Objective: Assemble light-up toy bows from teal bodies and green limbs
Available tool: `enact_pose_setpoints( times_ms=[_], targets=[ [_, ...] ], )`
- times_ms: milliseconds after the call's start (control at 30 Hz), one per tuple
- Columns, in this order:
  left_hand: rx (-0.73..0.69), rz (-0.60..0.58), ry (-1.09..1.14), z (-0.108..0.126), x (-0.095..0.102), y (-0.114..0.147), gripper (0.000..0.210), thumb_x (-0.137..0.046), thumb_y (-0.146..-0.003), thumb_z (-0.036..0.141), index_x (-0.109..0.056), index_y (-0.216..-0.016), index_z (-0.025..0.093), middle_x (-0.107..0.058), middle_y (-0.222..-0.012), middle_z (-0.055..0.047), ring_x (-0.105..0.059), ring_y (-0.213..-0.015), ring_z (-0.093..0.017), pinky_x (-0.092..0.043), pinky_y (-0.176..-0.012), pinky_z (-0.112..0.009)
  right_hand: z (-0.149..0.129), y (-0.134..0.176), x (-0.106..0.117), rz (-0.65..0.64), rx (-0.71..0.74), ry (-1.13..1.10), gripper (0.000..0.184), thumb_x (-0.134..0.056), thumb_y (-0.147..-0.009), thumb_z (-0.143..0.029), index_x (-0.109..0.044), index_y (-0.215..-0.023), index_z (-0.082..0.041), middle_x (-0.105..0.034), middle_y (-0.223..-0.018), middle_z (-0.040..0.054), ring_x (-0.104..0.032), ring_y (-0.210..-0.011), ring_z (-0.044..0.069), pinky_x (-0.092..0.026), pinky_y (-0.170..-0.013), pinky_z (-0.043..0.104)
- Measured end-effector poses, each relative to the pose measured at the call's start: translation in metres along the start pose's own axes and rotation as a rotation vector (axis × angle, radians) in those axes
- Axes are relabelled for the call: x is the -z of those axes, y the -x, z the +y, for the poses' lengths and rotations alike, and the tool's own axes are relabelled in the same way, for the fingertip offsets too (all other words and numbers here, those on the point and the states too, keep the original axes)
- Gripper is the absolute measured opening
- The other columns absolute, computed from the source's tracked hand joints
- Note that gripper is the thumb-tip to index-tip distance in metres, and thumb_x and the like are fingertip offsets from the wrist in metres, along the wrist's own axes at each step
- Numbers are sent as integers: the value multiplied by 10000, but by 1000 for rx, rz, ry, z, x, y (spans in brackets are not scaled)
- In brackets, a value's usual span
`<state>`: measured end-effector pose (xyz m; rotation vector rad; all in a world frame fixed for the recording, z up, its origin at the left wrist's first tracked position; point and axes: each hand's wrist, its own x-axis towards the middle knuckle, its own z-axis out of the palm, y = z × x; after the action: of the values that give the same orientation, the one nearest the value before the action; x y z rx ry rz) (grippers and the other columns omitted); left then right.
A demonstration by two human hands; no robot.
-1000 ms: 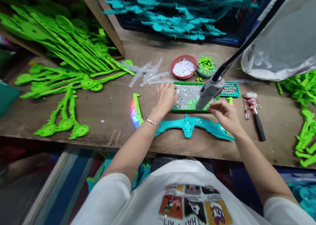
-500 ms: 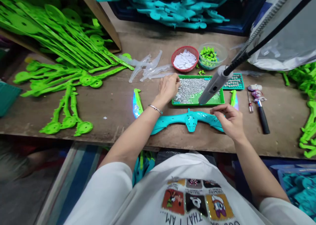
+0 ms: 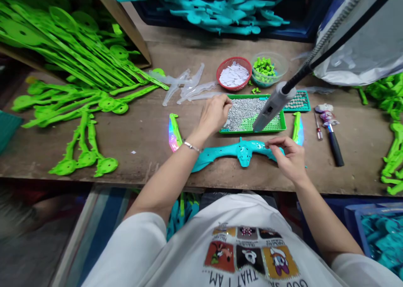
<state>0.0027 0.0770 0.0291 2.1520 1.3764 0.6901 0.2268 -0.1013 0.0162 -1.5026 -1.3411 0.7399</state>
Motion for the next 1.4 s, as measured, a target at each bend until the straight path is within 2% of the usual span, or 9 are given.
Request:
enact_pose_setpoints(
  times_ms=[67, 167, 300, 400, 500, 633, 833, 1067, 1400],
  targets=[
    [17, 46, 324, 18, -1, 35, 106, -586, -981, 256, -656, -943, 187, -719, -871, -38, -656, -804, -163, -543, -783, -324, -6, 7, -10, 5, -35, -107, 186, -725, -912, -281, -710, -1096, -257, -777, -982, 29, -755, -908, 193, -620, -854, 377],
    [98, -102, 717, 44, -16, 96, 144, -616, -998, 338, -640, -977, 197, -734, -857, -23, -705, -793, -150, -588, -742, -289, -19, 24, -31, -43, -143, -334, 408, -811, -853, -319, -661, -1231, -288, -775, -1069, 36, -762, -919, 188, -649, -841, 370],
    [94, -96, 771, 59, -39, 139, 162, -625, -1013, 358, -659, -977, 203, -741, -872, -20, -711, -778, -143, -595, -736, -283, -27, 41, -44, 36, -253, -383, 169, -818, -851, -351, -744, -963, -248, -784, -872, 19, -758, -768, 181, -659, -768, 357],
    [-113, -91, 479, 56, -47, 132, 142, -596, -1032, 319, -676, -1011, 203, -749, -975, -53, -702, -924, -189, -572, -872, -352, -18, 43, -28, 148, -244, -281, 106, -805, -862, -335, -768, -900, -244, -772, -818, 10, -733, -727, 173, -630, -755, 355],
    [-300, -135, 100, 51, -51, 112, 275, -605, -1015, 307, -630, -1250, 165, -708, -1242, -138, -621, -1174, -293, -497, -1023, -465, -2, 37, -1, 244, -172, -88, 84, -804, -853, -318, -783, -873, -239, -770, -873, 18, -724, -825, 178, -592, -817, 352],
    [-380, -259, -134, 47, -62, 95, 511, -599, -999, 324, -502, -1459, 123, -647, -1361, -174, -559, -1244, -349, -437, -1051, -505, 10, 29, 22, 296, -163, 158, 87, -776, -838, -305, -782, -835, -218, -771, -835, 13, -716, -785, 176, -561, -778, 329],
    [-298, -214, -219, 42, -76, 93, 525, -602, -969, 420, -575, -1376, 90, -652, -1231, -190, -556, -1158, -378, -431, -1029, -517, 13, 17, 12, 231, -103, 419, 96, -701, -858, -284, -777, -851, -225, -789, -841, 23, -724, -806, 199, -548, -820, 359],
    [-263, -204, -180, 41, -77, 93, 528, -646, -928, 442, -594, -1317, 89, -642, -1175, -186, -549, -1141, -376, -440, -1031, -513, 18, 4, -4, 195, -87, 515, 69, -672, -822, -250, -731, -832, -217, -762, -767, 13, -699, -768, 208, -543, -806, 370],
    [-292, -265, -182, 37, -58, 103, 1005, -842, -743, 596, -447, -1520, 96, -602, -1360, -214, -535, -1255, -409, -355, -1132, -556, 15, 1, -12, 210, -109, 549, 30, -643, -761, -213, -671, -763, -222, -722, -716, 4, -674, -715, 203, -534, -755, 360]
  ],
)
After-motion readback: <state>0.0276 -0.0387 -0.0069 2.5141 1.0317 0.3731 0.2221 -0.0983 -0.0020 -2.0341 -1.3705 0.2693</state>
